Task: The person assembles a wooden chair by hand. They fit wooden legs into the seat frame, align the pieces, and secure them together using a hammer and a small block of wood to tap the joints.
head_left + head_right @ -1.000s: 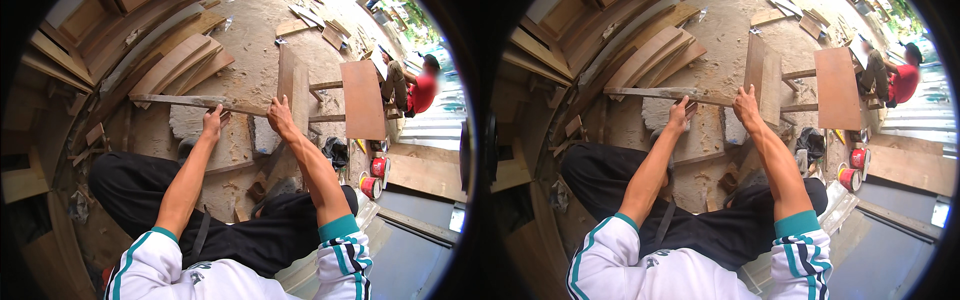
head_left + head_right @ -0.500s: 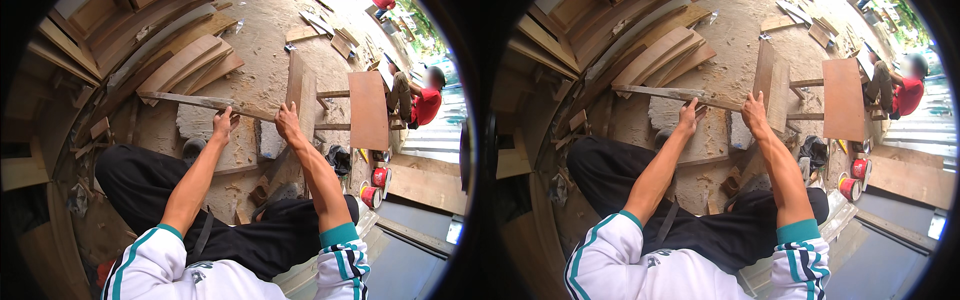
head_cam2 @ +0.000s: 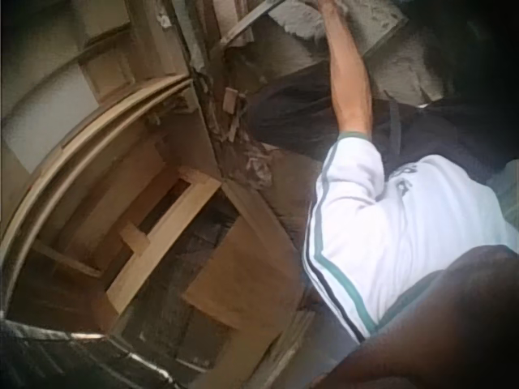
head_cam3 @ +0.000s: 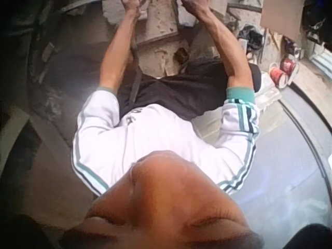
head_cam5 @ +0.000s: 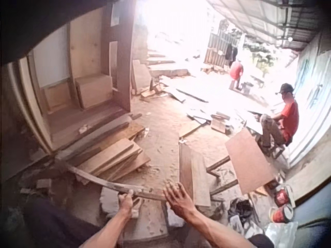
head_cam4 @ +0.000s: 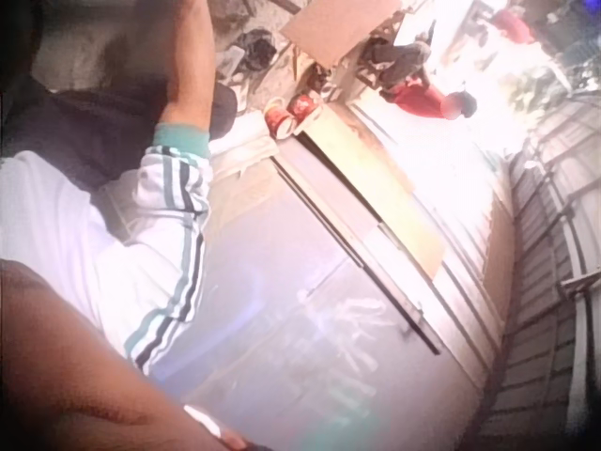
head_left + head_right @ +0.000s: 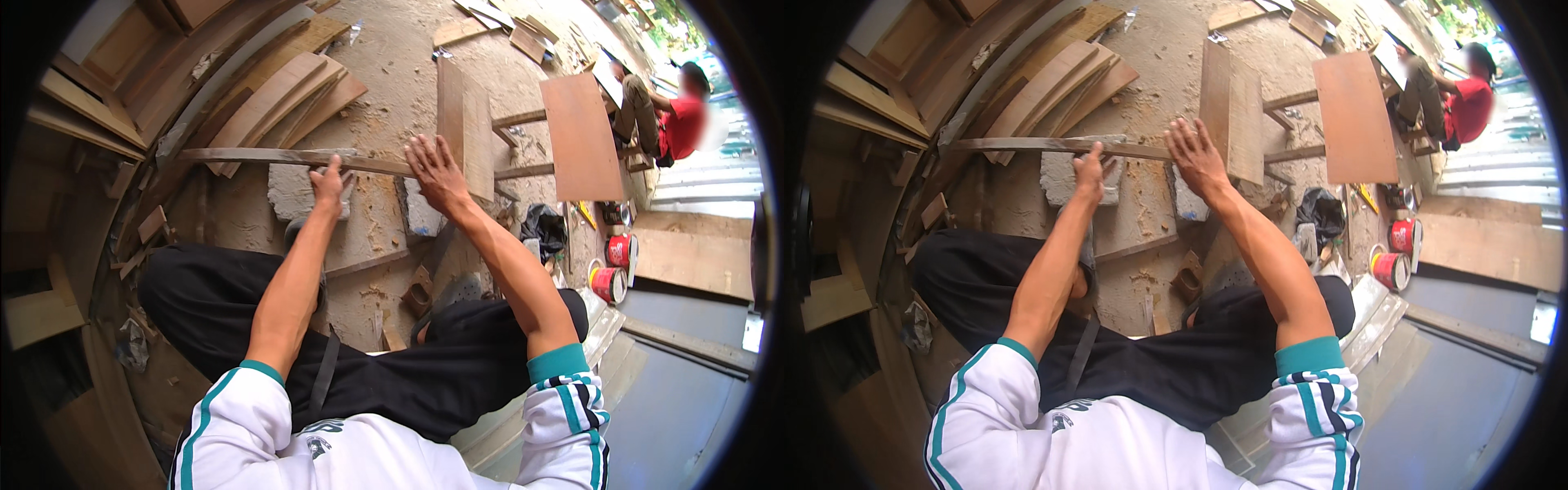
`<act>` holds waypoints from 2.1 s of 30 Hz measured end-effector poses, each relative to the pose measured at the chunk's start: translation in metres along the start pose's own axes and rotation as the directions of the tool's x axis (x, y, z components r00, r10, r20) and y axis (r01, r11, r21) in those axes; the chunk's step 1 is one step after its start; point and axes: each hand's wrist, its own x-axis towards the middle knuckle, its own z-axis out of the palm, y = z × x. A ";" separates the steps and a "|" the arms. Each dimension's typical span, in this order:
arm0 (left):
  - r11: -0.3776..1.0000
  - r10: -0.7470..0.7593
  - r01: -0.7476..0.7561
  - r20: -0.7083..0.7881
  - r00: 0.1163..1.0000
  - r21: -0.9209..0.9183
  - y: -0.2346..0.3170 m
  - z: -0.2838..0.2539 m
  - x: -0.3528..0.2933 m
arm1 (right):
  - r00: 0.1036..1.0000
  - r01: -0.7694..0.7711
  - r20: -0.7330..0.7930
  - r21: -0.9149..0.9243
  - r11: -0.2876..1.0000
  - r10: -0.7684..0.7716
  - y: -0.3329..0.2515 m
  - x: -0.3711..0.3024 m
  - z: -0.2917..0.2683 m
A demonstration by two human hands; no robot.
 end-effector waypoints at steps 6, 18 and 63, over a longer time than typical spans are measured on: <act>0.950 0.304 -0.297 -0.064 0.951 0.100 0.022 -0.030 -0.021 | 0.995 0.101 -0.059 0.419 0.903 -0.083 -0.063 -0.060 0.057; 0.997 0.060 -0.066 -0.158 0.986 -0.030 0.048 -0.085 -0.080 | 0.551 -0.806 0.805 0.582 -0.110 0.219 -0.235 -0.087 0.138; 0.850 -0.131 0.004 0.203 0.970 0.527 0.083 -0.052 -0.086 | 0.211 0.135 0.791 0.559 -0.818 0.575 -0.223 -0.058 -0.052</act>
